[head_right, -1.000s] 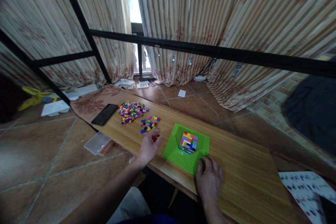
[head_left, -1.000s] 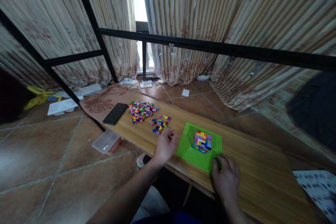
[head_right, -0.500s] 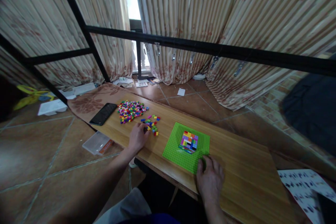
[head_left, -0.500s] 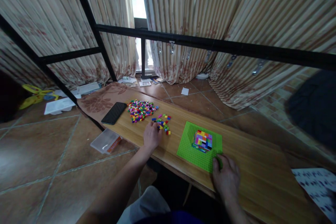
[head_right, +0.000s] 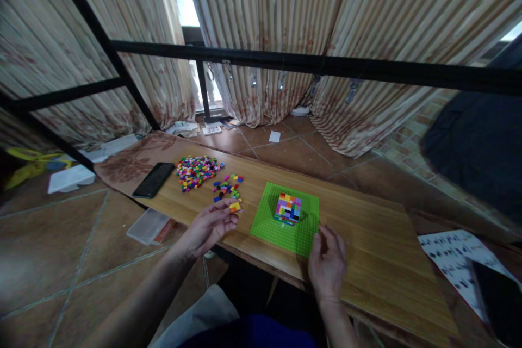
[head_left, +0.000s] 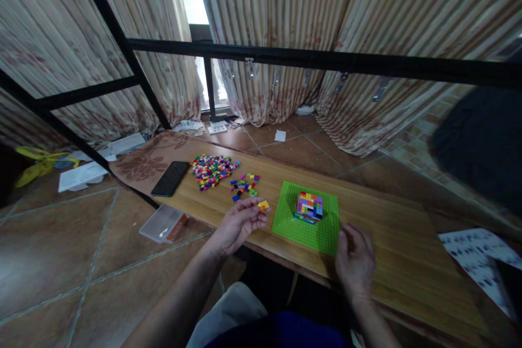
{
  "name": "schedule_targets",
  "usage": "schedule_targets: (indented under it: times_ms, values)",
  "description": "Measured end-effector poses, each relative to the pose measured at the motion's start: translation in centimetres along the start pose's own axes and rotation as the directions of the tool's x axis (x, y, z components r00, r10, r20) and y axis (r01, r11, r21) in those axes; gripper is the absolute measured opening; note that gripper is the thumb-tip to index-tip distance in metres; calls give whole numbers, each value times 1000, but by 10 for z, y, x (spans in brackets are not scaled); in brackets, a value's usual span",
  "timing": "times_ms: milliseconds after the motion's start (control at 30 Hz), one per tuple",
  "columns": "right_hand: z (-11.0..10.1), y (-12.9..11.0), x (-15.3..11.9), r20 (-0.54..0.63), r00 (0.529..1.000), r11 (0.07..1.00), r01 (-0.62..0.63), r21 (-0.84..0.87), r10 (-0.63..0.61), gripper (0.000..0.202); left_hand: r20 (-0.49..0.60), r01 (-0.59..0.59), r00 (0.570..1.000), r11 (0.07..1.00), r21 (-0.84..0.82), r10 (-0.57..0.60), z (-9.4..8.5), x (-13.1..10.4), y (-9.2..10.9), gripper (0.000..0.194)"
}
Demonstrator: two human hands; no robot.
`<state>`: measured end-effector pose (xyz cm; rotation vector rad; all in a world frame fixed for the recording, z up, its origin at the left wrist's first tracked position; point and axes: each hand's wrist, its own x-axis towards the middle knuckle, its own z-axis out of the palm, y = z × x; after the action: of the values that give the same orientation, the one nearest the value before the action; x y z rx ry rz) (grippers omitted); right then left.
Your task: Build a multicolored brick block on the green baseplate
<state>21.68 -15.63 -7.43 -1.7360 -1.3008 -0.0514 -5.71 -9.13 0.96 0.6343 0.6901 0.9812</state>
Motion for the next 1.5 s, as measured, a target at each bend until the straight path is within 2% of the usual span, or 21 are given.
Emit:
schedule_targets:
  times_ms: [33,100,200,267,333,533,667,767,1000,1333,1500]
  values:
    - [-3,-14,-1,-3,1000,998,-17,59,17,37,18,28,999,1000,-7,-28,3,-2,-1,31]
    - [-8,-48,-3,66,998,981,-11,192,-2,30,38,82,996,996,-20,-81,9,-6,-5,31]
    - [-15,-99,-3,213,968,930,44,366,-129,30,47,151,988,988,-28,-150,19,-10,-14,31]
    - [-17,-121,-4,318,933,915,25,404,-166,34,55,188,981,982,-16,-187,26,-14,-20,31]
    - [-17,-131,-5,365,917,902,-14,431,-160,32,60,207,977,978,13,-207,33,-17,-26,32]
    - [-18,-122,-13,378,921,886,-93,454,-97,18,14,161,986,967,199,-167,41,-25,-33,34]
    - [-24,-121,-14,424,895,907,-58,418,-138,18,22,158,985,952,262,-169,42,-26,-34,35]
    - [-28,-123,-13,426,885,921,11,389,-190,19,27,179,982,960,215,-189,41,-26,-36,33]
    - [-31,-125,-16,380,876,900,125,418,-298,19,-43,331,944,942,59,-328,35,-31,-35,25]
    - [-17,-117,-30,358,908,879,25,476,-219,17,-103,357,929,934,-13,-356,31,-33,-46,16]
    - [-12,-114,-32,406,883,884,19,467,-234,15,-173,309,941,947,82,-292,25,-33,-51,24]
